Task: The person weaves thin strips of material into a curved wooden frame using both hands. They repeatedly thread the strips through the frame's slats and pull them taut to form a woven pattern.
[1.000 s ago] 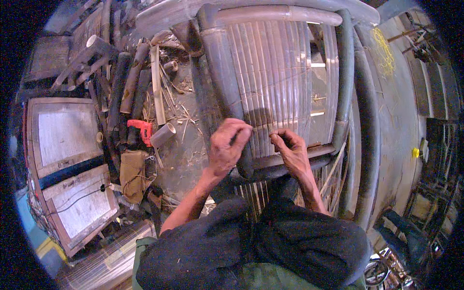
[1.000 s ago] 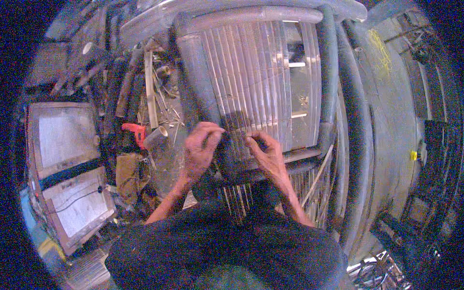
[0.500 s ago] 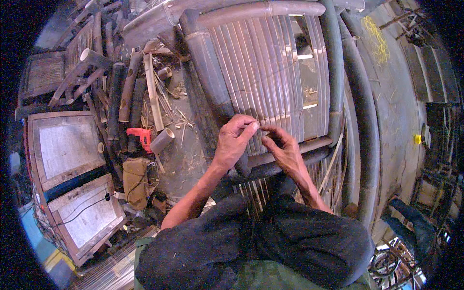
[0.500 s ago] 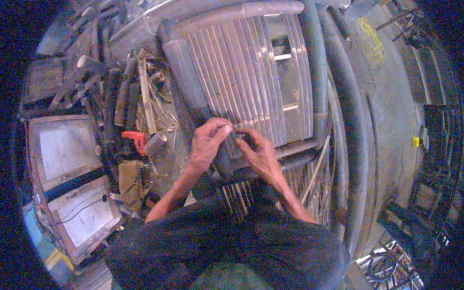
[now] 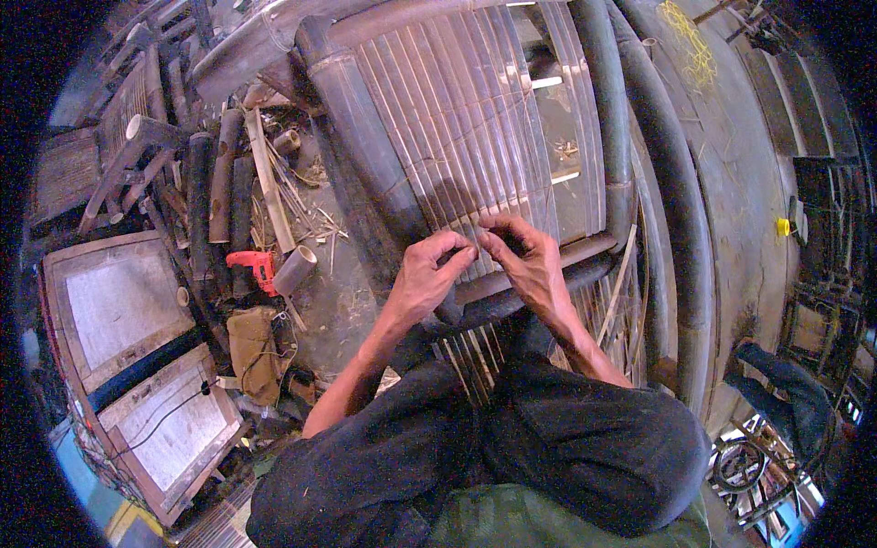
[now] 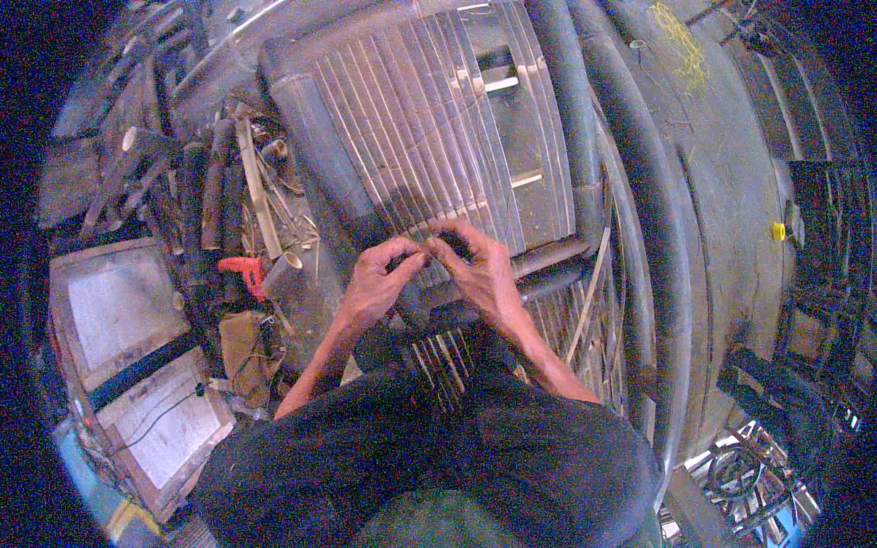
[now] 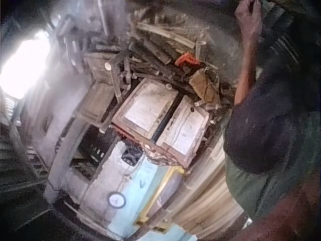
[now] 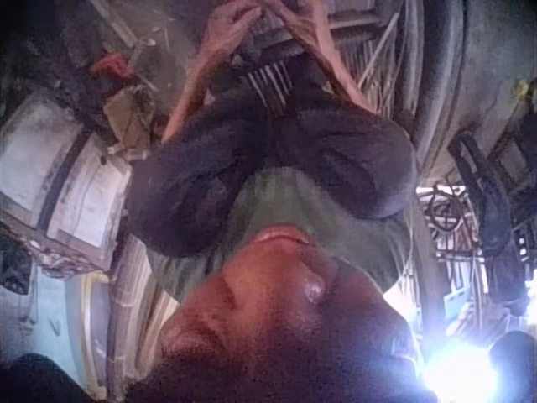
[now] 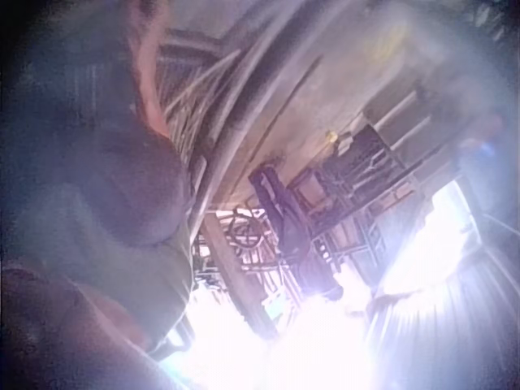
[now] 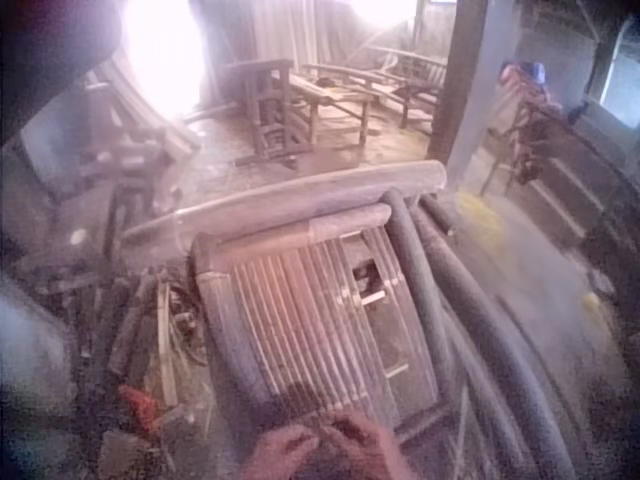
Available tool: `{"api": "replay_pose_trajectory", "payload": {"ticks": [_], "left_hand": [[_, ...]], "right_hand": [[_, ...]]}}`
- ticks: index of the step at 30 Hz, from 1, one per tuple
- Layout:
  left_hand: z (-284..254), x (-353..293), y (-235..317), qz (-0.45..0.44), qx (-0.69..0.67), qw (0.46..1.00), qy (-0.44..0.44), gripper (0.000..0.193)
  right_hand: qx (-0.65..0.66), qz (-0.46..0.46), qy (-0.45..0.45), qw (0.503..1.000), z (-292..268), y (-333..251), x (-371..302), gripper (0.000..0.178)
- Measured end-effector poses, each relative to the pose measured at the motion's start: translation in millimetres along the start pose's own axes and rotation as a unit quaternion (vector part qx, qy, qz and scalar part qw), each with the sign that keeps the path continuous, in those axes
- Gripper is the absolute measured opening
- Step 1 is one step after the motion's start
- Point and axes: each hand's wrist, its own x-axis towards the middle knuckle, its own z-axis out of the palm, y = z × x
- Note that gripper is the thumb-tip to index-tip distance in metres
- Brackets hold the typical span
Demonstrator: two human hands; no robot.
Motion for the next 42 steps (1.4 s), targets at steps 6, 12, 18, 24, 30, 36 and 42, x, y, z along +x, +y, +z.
{"api": "replay_pose_trajectory", "payload": {"ticks": [6, 12, 18, 24, 30, 36, 42], "left_hand": [[-0.4, -3.3, -1.8, -0.002, 0.005, 1.0, -0.007, 0.018], [-2.6, -4.6, 6.3, -0.018, -0.007, 1.0, -0.024, 0.019], [-3.7, -5.4, 20.8, -0.1, -0.08, 0.991, -0.05, 0.021], [4.8, -15.7, 17.1, -0.119, -0.019, 0.993, 0.012, 0.025], [11.1, -19.5, 0.0, -0.119, -0.014, 0.993, 0.024, 0.02], [10.8, -25.4, 5.2, -0.15, -0.038, 0.987, 0.036, 0.018], [7.7, -22.4, 5.4, -0.139, -0.126, 0.982, 0.025, 0.017]], "right_hand": [[-0.013, 0.029, -0.011, 0.999, -1.3, -8.5, -1.1, 0.024], [-0.01, 0.047, -0.013, 0.999, -0.9, -9.8, -1.4, 0.021], [-0.02, 0.025, 0.006, 0.999, -0.5, 6.8, 0.0, 0.022], [-0.056, 0.009, 0.033, 0.998, -0.9, -2.7, -0.3, 0.027], [-0.108, -0.021, 0.045, 0.993, -3.3, 8.5, -2.5, 0.028], [-0.082, 0.015, 0.031, 0.996, -3.3, 6.3, -5.7, 0.03], [-0.205, -0.119, 0.273, 0.932, -43.3, 47.6, 20.9, 0.034]]}}
